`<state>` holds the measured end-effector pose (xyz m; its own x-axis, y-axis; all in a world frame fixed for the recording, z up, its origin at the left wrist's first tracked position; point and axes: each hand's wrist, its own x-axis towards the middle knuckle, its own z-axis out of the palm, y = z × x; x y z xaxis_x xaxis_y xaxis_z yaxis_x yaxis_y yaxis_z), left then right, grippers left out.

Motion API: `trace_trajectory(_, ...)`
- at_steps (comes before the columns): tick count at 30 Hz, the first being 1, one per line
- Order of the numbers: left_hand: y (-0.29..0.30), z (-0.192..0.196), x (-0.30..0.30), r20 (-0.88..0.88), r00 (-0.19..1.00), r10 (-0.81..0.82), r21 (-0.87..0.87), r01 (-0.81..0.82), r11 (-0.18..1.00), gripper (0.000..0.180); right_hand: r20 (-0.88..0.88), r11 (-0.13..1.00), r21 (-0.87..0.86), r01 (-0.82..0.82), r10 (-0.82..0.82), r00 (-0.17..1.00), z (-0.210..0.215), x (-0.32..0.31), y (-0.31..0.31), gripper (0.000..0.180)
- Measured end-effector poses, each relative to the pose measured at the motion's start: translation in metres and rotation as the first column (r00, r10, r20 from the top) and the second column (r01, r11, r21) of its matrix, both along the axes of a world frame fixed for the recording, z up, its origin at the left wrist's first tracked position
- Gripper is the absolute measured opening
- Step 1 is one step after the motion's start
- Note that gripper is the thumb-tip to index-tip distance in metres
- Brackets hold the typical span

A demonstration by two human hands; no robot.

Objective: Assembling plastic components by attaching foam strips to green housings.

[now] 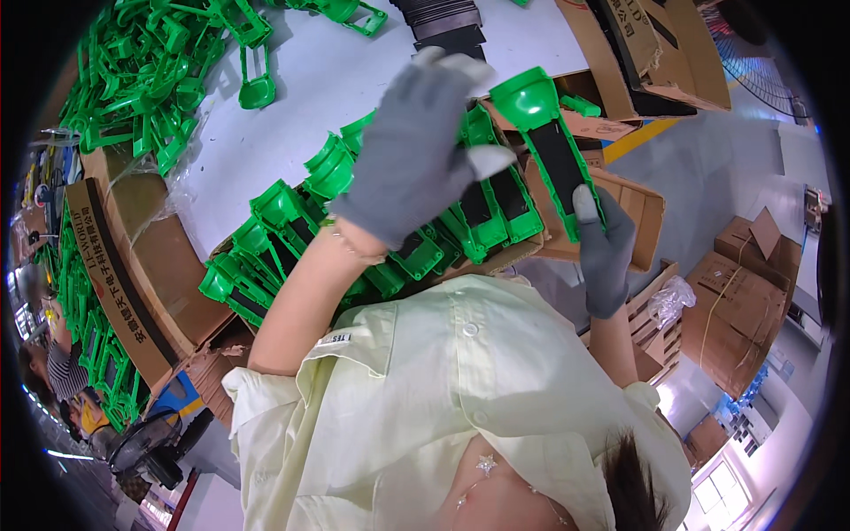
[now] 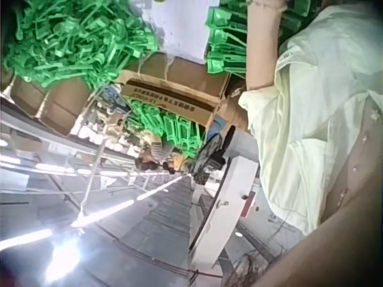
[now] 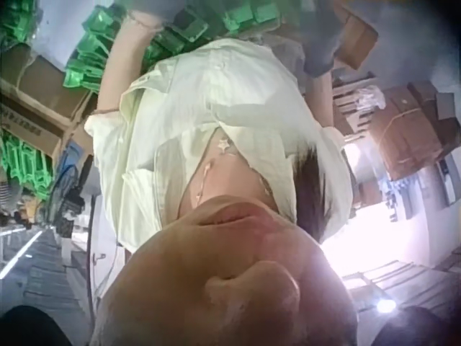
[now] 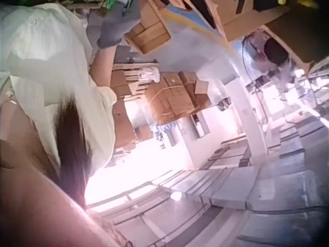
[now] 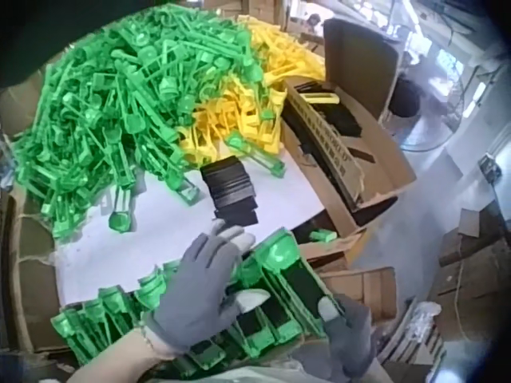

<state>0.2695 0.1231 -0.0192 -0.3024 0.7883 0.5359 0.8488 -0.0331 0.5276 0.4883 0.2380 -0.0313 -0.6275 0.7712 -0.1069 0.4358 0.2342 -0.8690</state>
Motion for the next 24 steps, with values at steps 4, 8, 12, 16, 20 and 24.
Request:
trace_trajectory(4, 0.001, -0.033, 0.020, -0.232, 0.973, 0.018, -0.340, -0.098, 0.935, 0.066, 0.103, 0.967, 0.238, -0.093, 0.070, 0.992, -0.024, -0.002, -0.012, 0.032)
trace_trajectory(8, -0.023, -0.014, 0.016, -0.178, 0.984, -0.018, -0.519, -0.079, 0.851, 0.067, 0.439, 0.670, 0.529, -0.521, 0.309, 0.844, -0.026, -0.019, -0.027, 0.051)
trace_trajectory(12, -0.035, -0.011, 0.016, -0.089, 0.992, -0.087, -0.419, 0.042, 0.907, 0.063, 0.561, 0.548, 0.523, -0.652, 0.354, 0.748, -0.003, -0.034, -0.017, 0.061)
trace_trajectory(16, -0.023, 0.015, -0.037, 0.041, 0.991, 0.127, -0.229, -0.115, 0.967, 0.041, 0.320, 0.684, 0.456, -0.569, 0.471, 0.822, 0.015, -0.044, 0.024, 0.057)
trace_trajectory(20, -0.008, -0.011, -0.152, -0.239, 0.849, 0.471, -0.189, -0.517, 0.835, 0.035, 0.171, 0.735, 0.515, -0.441, 0.416, 0.893, 0.006, -0.082, 0.056, 0.046)
trace_trajectory(24, 0.031, -0.017, -0.193, -0.598, 0.760, 0.253, -0.115, -0.394, 0.912, 0.046, 0.056, 0.702, 0.601, -0.382, 0.440, 0.896, -0.019, -0.124, 0.071, 0.035)
